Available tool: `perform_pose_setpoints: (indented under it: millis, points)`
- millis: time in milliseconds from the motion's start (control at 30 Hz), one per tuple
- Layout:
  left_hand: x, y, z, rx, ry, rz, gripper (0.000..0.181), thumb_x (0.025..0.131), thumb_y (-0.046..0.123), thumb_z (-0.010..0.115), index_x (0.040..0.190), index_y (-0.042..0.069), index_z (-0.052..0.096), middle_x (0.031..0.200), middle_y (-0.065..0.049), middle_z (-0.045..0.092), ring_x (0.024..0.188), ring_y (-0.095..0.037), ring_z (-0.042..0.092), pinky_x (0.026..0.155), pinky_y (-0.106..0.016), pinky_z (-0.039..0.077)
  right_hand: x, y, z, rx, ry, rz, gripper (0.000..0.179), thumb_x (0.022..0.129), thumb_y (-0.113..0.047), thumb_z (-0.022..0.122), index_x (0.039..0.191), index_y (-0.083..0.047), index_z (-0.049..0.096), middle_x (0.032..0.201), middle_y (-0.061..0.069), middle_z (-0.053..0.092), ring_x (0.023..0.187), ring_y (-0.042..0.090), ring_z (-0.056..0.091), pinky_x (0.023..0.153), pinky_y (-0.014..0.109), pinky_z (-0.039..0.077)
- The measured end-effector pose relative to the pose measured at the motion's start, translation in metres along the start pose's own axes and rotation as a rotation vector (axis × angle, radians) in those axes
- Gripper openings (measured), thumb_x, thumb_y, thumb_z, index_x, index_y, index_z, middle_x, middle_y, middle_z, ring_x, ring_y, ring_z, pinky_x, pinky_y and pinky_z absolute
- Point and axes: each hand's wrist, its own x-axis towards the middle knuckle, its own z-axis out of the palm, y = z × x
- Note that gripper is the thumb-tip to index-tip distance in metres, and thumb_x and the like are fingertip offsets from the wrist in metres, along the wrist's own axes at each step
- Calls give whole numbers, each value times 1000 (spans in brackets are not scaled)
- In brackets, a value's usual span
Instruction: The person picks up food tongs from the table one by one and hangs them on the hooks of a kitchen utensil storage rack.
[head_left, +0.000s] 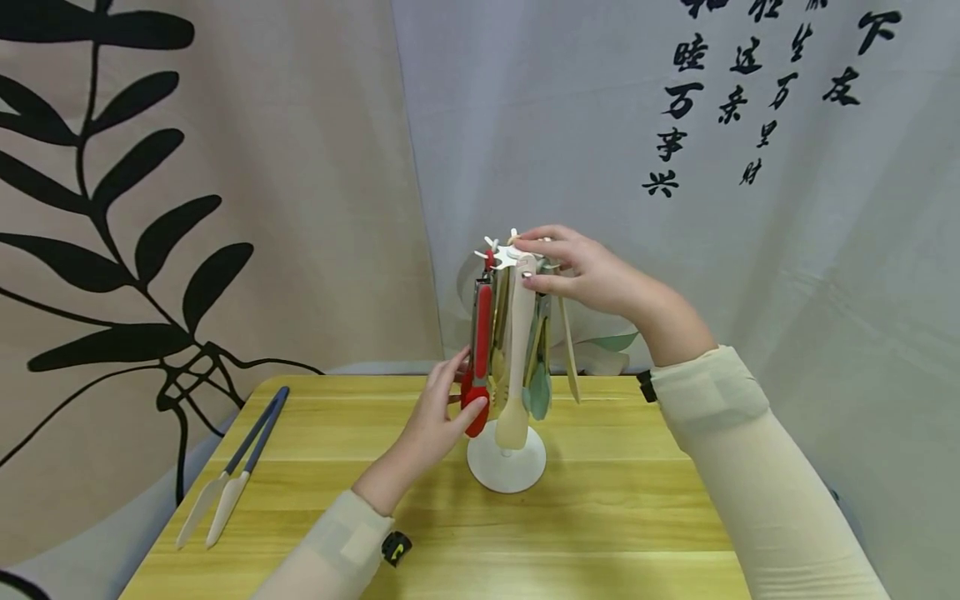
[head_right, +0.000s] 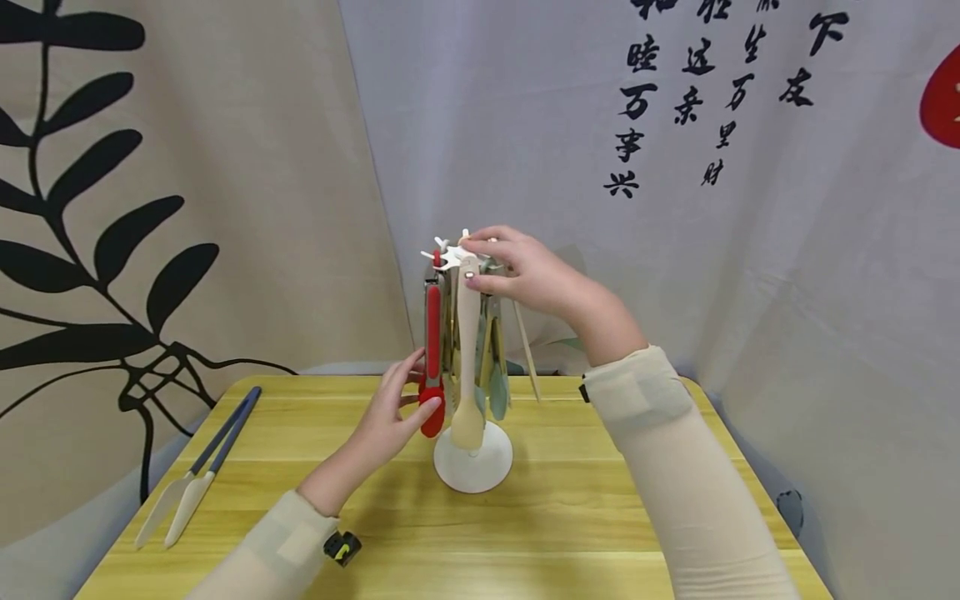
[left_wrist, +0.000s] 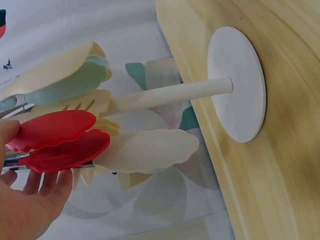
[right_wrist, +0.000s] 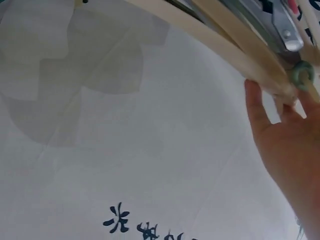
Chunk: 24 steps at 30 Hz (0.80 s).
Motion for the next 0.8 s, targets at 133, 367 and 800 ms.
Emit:
perform_pose_setpoints:
  millis: [133, 367, 800]
  points:
    - [0, -1, 0, -11, -7, 2, 73, 90, 19, 65, 150, 29, 24, 130, -3, 42, 117, -17, 46, 94, -42, 50, 0, 4, 2, 2, 10, -21, 54, 93, -23, 61, 143, -14, 44, 147, 5, 35, 132, 26, 37, 105, 48, 39]
    - [-2, -6, -1, 5, -20, 2, 67, 91, 23, 64, 148, 27, 28, 127, -2, 44, 112, -18, 47, 89, -41, 51, -1, 5, 3, -4, 12, -24, 54, 93, -24, 61, 143, -16, 43, 144, 5, 36, 130, 25, 36, 104, 48, 39]
    - [-13, -35, -21, 86, 7, -48, 63, 92, 23, 62, 147, 22, 30, 130, -6, 43, 110, -20, 48, 86, -41, 50, -2, 8, 4, -53, 21, -42, 53, 94, -26, 59, 143, -19, 42, 142, 3, 36, 128, 23, 36, 101, 44, 42]
